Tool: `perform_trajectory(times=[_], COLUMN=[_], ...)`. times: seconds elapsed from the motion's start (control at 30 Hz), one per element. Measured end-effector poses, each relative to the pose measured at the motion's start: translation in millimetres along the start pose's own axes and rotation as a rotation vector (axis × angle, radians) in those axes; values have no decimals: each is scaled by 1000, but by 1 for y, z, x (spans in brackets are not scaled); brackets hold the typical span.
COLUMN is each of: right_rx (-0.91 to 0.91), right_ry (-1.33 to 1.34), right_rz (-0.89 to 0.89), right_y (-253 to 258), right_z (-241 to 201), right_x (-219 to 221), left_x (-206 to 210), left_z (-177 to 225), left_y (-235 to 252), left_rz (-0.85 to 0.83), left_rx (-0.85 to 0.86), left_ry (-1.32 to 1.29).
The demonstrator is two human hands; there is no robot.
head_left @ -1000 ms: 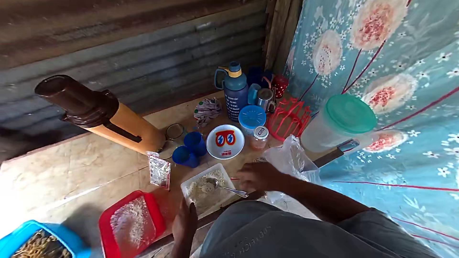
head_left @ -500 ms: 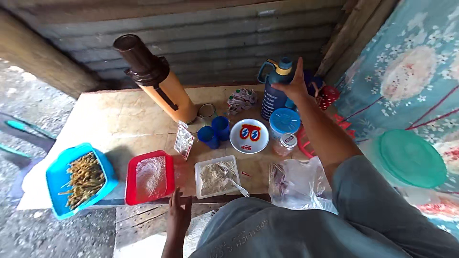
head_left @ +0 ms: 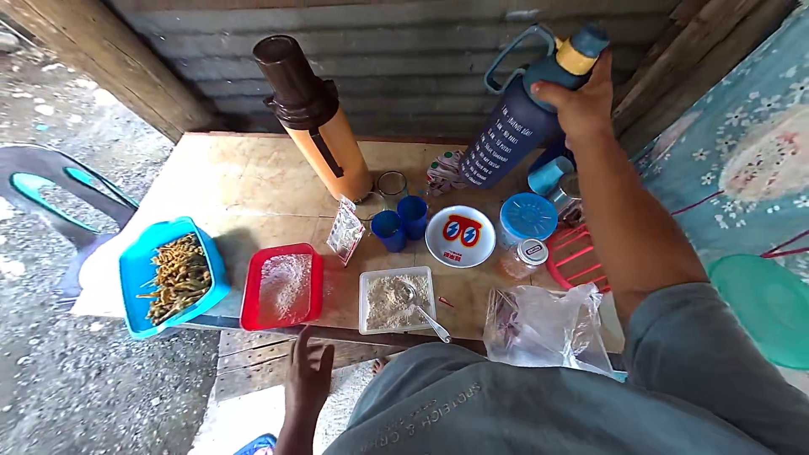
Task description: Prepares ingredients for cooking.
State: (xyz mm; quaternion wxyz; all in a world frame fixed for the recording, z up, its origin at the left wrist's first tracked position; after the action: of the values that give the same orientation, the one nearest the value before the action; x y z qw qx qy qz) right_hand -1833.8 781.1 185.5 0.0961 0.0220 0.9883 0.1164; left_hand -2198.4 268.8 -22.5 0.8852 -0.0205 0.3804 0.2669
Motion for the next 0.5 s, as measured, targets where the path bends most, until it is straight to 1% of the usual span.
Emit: perform_trajectory(times=[0.07,0.13,0.23,0.3,0.33,0.37,0.4,0.5], right_rx=[-33,-24,-94,-161,-194,-217,-218,-144], right_ry=[124,168,218,266,300,333,372,412], right_rz=[-104,-205,-404,-523,-565,-593,-612,-636], right_y=[-19,-49,-110,-158,-183,-209,-233,-287], right_z=[-31,-64,-115,-144,-155,-163,-167,-160], right_x=[2,12,40,65,79,93,107,136], left_x=[4,2,-9,-18,-23,-28,-35,-60], left_z=[45,97,165,195,204,208,207,174], left_y=[36,69,108,123,127,127,123,100], left_rz=[-39,-77,-114,-156,-184,-217,-227,-243], left_rx=[207,382,655,803,855,867,835,715], left_ry=[-14,1,-38,-136,-206,-276,-316,-253])
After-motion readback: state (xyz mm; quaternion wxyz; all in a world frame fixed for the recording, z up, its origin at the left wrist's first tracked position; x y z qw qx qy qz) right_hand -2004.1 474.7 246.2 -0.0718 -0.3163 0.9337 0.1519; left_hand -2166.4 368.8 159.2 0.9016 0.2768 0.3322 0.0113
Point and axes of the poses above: each hand's wrist, its own y-axis towards the middle knuckle, its own x-axis out of the palm, z = x × y, the point moved 9 cm from there along y, towards the middle knuckle, and after that the axes turned 13 degrees about x, right-handed, at the moved point
